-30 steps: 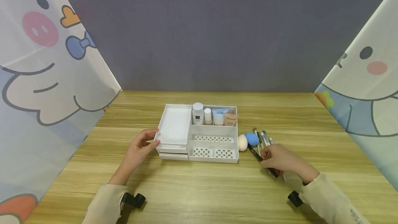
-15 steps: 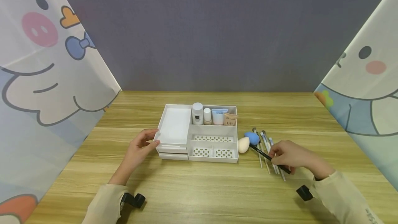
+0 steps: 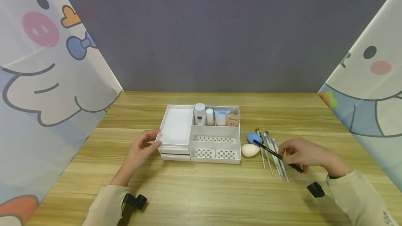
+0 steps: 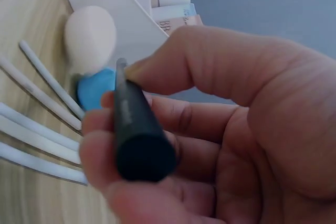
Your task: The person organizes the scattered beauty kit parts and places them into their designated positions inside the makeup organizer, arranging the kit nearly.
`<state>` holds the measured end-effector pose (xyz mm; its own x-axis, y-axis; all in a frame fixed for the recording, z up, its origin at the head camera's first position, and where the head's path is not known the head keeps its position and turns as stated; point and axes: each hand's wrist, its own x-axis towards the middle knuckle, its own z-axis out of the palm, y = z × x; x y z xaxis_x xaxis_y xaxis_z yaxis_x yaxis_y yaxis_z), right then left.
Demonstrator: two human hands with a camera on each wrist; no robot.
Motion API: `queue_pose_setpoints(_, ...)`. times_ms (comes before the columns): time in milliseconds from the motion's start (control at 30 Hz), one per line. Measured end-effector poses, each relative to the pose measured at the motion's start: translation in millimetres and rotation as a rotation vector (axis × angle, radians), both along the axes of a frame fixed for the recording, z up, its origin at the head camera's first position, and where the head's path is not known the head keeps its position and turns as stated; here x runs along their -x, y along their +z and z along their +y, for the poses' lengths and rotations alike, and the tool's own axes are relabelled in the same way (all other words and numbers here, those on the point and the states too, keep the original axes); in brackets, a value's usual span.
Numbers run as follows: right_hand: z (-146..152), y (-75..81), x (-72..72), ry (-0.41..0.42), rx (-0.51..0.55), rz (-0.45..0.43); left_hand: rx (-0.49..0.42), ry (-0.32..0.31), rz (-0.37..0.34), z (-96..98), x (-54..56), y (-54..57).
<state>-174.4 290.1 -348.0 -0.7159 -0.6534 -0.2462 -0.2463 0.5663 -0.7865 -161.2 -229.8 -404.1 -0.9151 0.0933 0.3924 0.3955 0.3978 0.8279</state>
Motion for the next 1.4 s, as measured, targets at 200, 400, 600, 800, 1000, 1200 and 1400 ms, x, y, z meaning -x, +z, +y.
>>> queue_pose_setpoints(200,2,5.5,4.2,0.006,0.023,0.018,-0.007,-0.004,0.003,0.9,0.2,1.3)
queue_pose_setpoints(400,-3,8.5,8.3,0.005,0.036,0.025,-0.004,-0.003,-0.006,2.1,0.1,2.2)
queue_pose_setpoints(600,-15,11.6,14.0,0.041,0.037,0.063,-0.003,-0.002,-0.004,1.3,1.6,1.6)
queue_pose_setpoints(800,-30,15.3,18.7,0.037,0.004,0.068,-0.02,-0.014,0.011,1.0,1.3,0.6)
queue_pose_setpoints(1000,-47,21.0,23.3,0.055,0.001,0.089,-0.019,-0.018,0.015,1.4,1.0,1.1)
queue_pose_setpoints(1200,-64,24.9,28.2,0.074,-0.007,0.133,-0.027,-0.019,0.011,0.4,0.9,0.6)
queue_pose_setpoints(1400,-81,22.4,35.9,0.097,-0.01,0.179,-0.024,-0.026,0.025,-0.3,1.2,-1.5)
